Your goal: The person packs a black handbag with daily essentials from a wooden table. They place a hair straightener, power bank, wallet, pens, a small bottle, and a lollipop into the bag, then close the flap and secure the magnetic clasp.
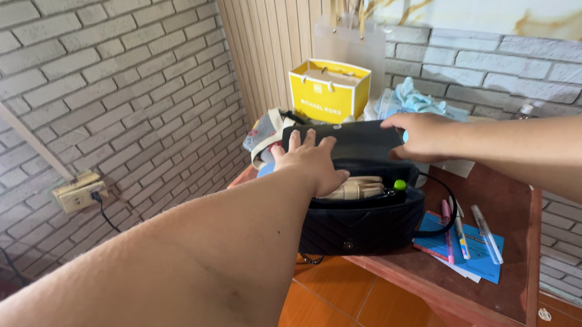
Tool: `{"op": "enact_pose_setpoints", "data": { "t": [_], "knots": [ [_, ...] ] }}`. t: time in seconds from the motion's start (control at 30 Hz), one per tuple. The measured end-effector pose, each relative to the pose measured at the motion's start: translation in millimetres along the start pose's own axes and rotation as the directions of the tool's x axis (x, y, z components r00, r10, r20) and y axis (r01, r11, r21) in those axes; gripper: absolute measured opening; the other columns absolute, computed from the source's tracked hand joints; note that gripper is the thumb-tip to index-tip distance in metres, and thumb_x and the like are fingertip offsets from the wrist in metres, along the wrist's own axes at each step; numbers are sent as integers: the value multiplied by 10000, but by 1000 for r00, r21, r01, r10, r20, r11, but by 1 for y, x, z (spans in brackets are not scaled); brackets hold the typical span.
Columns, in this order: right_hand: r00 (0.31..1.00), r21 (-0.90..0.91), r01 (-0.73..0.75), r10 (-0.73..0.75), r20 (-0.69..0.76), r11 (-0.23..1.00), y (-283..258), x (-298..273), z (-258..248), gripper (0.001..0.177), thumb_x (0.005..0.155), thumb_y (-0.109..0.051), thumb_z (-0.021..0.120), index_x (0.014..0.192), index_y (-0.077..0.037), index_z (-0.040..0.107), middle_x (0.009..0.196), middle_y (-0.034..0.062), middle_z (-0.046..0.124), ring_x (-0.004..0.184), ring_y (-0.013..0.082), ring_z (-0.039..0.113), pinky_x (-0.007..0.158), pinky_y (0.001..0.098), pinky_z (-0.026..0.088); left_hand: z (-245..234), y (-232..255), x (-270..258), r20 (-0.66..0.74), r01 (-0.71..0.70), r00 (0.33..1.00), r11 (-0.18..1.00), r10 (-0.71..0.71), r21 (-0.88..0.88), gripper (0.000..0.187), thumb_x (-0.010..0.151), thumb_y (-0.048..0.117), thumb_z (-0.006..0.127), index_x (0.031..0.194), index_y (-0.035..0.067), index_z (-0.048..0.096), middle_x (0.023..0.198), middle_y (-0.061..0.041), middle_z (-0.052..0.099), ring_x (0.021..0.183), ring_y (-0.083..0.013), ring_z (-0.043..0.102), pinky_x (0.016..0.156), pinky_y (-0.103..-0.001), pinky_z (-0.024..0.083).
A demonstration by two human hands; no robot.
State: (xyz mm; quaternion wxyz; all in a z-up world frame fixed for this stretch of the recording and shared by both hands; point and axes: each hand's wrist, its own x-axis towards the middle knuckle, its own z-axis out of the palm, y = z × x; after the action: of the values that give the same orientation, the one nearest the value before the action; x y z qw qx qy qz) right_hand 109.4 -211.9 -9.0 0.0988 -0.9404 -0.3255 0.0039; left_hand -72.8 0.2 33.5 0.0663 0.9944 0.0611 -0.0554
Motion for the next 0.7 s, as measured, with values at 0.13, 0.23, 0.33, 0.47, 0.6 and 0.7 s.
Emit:
{"op": "enact_pose_setpoints", "data": {
  "t": [0.13,0.23,0.33,0.47,0.6,0.7],
  "knots": [
    [995,-15,-11,10,-95,1000,-2,-11,-29,950,739,-394,828,1554,-239,365,1564,145,427,1433,353,422,1144,441,390,-20,8,1,-91,-32,995,999,31,-10,882,910,615,579,1624,285,180,1716,-129,44,1582,-383,-28,1210,-681,76],
    [991,-67,-17,7,-135,998,-6,-21,-43,1054,743,-443,822,1599,-243,239,1645,149,269,1511,394,253,1206,481,283,-28,13,-1,-154,-54,987,999,54,6,924,894,620,589,1633,322,122,1718,-124,10,1580,-380,-45,1219,-681,25],
    [991,-102,-61,47,-127,993,-8,-32,-54,1098,747,-480,804,1617,-270,168,1684,150,143,1544,415,131,1231,510,212,-35,20,-2,-168,-85,982,996,85,9,957,883,634,586,1633,351,64,1716,-123,-32,1571,-386,-58,1217,-668,25],
    [989,-103,-127,117,-93,987,-3,-50,-59,1151,723,-505,801,1632,-293,127,1698,147,91,1560,409,85,1234,517,202,-32,31,-2,-152,-117,981,993,119,22,962,891,649,587,1635,338,63,1723,-119,-46,1577,-381,-64,1222,-670,22],
    [975,-119,-219,213,-66,968,6,-68,-59,1128,739,-517,796,1624,-317,125,1713,102,94,1567,393,71,1242,520,195,-27,43,0,-127,-158,979,987,162,36,964,887,651,586,1634,346,58,1724,-99,-46,1581,-370,-68,1219,-676,36],
    [970,-110,-239,233,-68,965,16,-83,-56,1116,748,-520,796,1621,-315,132,1706,113,107,1571,382,72,1241,511,200,-20,54,3,-103,-194,975,981,196,29,964,885,652,590,1633,349,63,1723,-100,-57,1581,-365,-79,1217,-678,34]
  ]
}}
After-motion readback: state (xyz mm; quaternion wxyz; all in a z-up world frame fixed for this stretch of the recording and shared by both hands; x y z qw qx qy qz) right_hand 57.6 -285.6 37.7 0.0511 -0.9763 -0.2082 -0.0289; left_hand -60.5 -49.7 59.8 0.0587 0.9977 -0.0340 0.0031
